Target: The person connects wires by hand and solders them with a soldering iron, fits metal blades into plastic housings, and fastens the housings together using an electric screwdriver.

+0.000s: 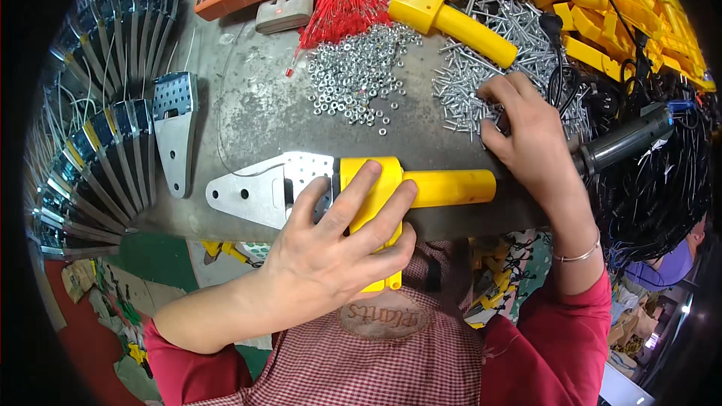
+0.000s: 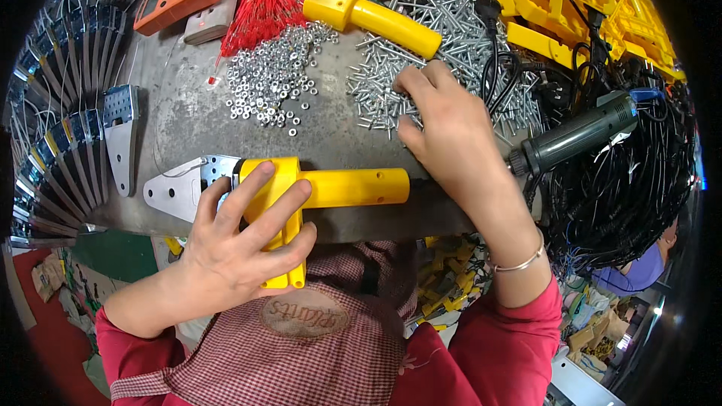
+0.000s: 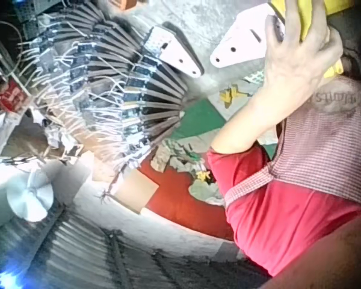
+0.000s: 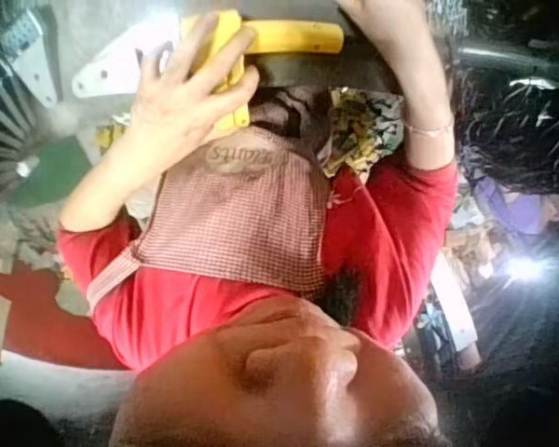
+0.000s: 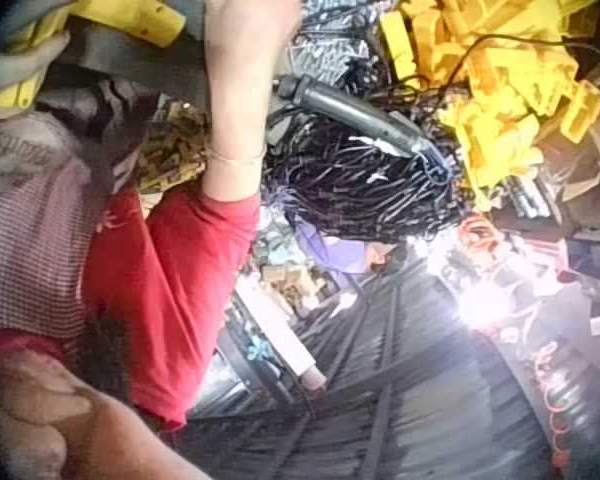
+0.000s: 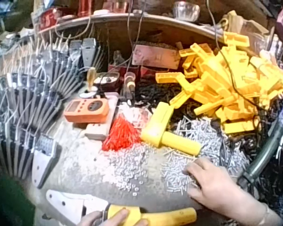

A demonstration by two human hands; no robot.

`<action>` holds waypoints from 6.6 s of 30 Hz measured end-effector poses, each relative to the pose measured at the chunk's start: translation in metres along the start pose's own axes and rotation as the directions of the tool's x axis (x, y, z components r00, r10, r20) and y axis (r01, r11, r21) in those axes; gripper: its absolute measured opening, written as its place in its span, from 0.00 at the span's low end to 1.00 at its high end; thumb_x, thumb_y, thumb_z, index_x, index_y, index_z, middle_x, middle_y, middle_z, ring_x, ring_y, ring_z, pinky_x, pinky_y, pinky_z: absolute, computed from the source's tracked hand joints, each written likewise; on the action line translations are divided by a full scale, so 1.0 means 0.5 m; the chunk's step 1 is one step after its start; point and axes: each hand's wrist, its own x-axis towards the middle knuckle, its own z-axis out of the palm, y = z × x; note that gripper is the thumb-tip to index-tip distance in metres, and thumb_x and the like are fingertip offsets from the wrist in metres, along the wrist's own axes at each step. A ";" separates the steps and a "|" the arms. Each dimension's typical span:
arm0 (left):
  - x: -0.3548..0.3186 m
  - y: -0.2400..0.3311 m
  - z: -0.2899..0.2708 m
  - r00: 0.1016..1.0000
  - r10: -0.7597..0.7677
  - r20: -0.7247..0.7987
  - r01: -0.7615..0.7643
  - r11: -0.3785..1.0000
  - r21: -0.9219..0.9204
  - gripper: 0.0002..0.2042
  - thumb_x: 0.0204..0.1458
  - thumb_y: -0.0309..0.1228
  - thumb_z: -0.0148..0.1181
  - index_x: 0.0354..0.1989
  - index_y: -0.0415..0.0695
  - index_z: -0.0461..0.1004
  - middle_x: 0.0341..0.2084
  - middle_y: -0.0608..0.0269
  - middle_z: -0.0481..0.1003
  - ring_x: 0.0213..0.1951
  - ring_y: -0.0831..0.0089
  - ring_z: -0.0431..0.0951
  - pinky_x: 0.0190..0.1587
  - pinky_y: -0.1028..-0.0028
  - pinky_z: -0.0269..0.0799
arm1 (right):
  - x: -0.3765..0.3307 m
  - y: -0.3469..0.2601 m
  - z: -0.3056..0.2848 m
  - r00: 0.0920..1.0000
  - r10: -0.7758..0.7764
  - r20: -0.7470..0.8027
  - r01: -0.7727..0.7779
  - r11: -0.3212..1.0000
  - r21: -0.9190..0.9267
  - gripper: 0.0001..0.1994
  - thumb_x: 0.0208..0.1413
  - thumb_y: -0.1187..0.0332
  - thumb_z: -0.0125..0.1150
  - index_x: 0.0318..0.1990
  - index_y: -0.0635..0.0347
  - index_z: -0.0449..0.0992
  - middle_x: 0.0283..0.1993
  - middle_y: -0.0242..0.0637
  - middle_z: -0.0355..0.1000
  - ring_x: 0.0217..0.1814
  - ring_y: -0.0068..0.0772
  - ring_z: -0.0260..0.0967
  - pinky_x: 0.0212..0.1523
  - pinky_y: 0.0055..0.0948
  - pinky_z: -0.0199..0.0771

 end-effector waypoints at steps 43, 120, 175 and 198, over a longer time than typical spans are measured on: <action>0.020 0.035 0.023 0.989 -0.048 -0.140 0.044 0.999 -0.032 0.17 0.48 0.39 0.58 0.48 0.58 0.76 0.59 0.69 0.69 0.63 0.60 0.65 0.57 0.55 0.64 | 0.066 -0.091 0.017 0.921 -0.362 0.145 0.206 0.767 0.608 0.15 0.45 0.83 0.59 0.42 0.62 0.79 0.36 0.41 0.72 0.36 0.42 0.72 0.37 0.30 0.72; 0.026 0.061 -0.021 0.998 0.000 -0.060 -0.005 0.997 -0.083 0.24 0.52 0.50 0.60 0.51 0.47 0.75 0.54 0.63 0.75 0.55 0.60 0.74 0.56 0.56 0.65 | -0.055 0.037 -0.086 0.907 0.219 0.359 -0.415 0.604 0.681 0.03 0.56 0.77 0.58 0.37 0.65 0.75 0.30 0.27 0.73 0.30 0.13 0.69 0.30 0.14 0.68; 0.181 -0.083 -0.080 0.973 0.148 -0.175 -0.185 0.959 -0.215 0.07 0.42 0.26 0.65 0.32 0.41 0.77 0.28 0.56 0.74 0.30 0.59 0.77 0.33 0.68 0.72 | -0.199 -0.105 -0.105 0.958 0.285 0.029 -0.262 0.830 0.492 0.10 0.42 0.85 0.61 0.33 0.64 0.78 0.30 0.40 0.75 0.30 0.38 0.75 0.32 0.27 0.74; 0.000 0.036 -0.013 0.986 -0.076 -0.147 -0.011 0.853 -0.521 0.12 0.35 0.19 0.70 0.30 0.40 0.77 0.24 0.59 0.75 0.26 0.64 0.76 0.28 0.72 0.70 | -0.288 -0.132 0.018 0.950 0.247 0.192 -0.307 0.855 0.418 0.04 0.49 0.75 0.62 0.33 0.62 0.76 0.31 0.43 0.73 0.32 0.47 0.73 0.33 0.36 0.72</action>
